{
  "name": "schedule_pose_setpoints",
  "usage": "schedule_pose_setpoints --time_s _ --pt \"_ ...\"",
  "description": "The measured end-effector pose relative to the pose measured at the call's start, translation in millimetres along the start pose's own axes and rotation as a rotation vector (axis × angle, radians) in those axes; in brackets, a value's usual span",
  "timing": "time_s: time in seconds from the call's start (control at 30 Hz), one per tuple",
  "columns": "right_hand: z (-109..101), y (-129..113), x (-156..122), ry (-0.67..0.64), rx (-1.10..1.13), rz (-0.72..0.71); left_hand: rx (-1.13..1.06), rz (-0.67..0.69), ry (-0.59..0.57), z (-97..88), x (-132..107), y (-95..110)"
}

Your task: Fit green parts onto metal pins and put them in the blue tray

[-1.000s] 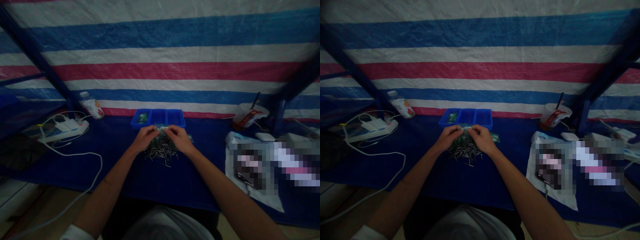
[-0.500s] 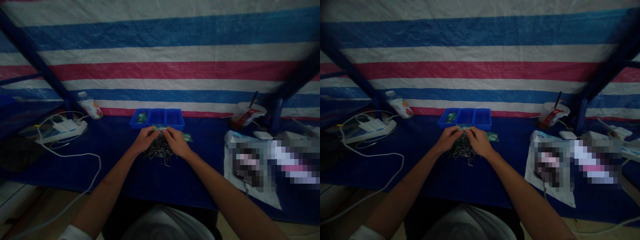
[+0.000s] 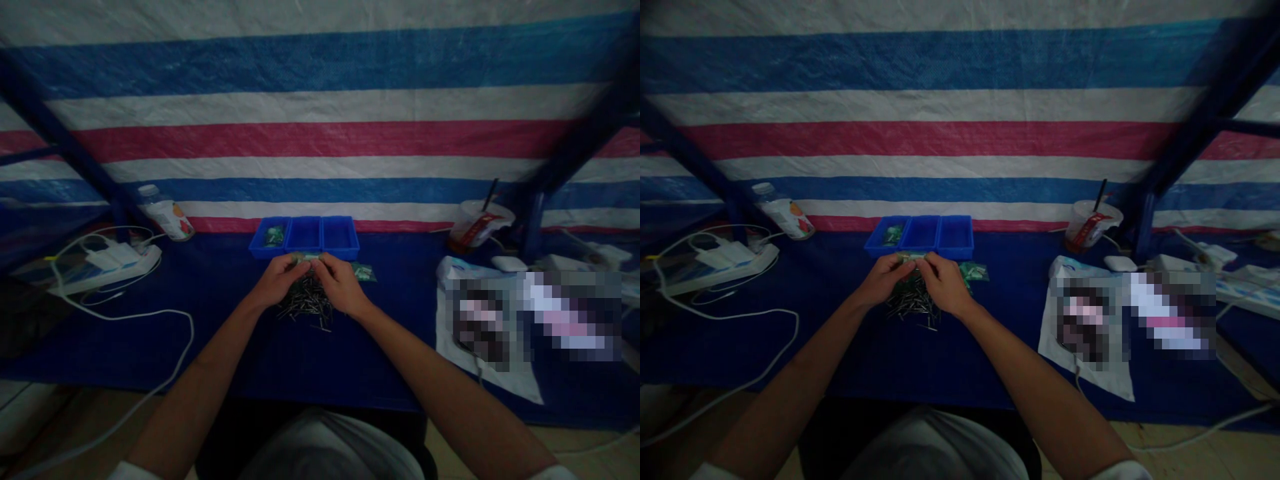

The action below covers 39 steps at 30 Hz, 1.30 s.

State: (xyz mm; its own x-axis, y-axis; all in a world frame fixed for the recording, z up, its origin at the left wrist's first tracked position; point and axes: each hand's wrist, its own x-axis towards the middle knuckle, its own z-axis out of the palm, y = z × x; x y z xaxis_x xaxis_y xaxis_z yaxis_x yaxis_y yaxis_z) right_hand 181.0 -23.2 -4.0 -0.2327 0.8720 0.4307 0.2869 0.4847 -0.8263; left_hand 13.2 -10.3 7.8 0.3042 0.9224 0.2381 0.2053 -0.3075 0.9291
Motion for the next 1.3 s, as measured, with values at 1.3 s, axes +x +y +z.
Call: schedule_pose_setpoints --time_s 1.3 --pt "-26 13 7 -0.008 -0.588 0.047 0.754 -0.103 0.594 -54.9 2 -14"
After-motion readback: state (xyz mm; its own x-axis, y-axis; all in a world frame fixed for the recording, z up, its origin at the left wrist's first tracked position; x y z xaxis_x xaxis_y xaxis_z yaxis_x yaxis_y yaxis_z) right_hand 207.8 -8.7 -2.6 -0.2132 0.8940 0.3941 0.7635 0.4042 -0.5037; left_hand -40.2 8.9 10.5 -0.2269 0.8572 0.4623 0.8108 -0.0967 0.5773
